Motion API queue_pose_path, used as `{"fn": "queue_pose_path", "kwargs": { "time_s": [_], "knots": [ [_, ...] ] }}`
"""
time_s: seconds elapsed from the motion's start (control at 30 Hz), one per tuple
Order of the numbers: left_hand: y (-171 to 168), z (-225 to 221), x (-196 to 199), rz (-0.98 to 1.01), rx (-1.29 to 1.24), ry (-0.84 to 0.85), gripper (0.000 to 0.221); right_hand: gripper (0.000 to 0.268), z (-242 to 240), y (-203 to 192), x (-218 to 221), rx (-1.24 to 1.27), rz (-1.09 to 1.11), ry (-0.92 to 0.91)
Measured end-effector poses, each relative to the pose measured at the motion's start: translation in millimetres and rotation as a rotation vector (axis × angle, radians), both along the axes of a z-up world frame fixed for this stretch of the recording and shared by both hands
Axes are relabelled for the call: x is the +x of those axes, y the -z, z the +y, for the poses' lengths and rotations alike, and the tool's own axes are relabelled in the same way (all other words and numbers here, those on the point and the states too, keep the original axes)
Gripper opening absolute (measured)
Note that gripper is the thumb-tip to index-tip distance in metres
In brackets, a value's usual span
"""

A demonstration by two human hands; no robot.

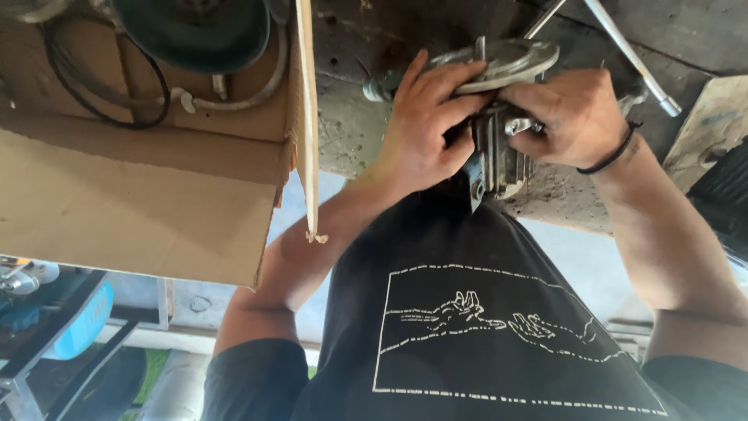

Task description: Disassembling and adjusting an electric motor using wrenches and a hammer on a workbench.

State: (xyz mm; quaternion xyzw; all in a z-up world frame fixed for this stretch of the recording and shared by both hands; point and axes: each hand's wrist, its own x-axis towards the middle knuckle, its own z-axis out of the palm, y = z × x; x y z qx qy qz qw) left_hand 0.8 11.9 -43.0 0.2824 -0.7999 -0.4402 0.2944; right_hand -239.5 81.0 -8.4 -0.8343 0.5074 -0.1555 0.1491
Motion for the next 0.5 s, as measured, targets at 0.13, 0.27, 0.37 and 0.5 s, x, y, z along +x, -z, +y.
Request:
{"fn": "queue_pose_path", "kwargs": {
  "time_s": [0.13,0.27,0.37,0.5],
  "knots": [
    [-9,7,8,-0.017,-0.009,-0.016,0.033,0.026,11,-11,14,0.018,-0.025,0.075],
    [-6,1,10,-0.043,-0.054,0.02,0.044,0.026,22,-44,4,0.291,-0.257,0.224],
    [-7,-4,16,-0.032,-0.062,0.076,0.034,0.019,75,-12,-36,0.417,-0.342,0.703],
    [-16,-6,13,-0.002,0.015,0.079,0.018,0.027,113,14,-44,0.586,-0.12,0.923]
  ]
}}
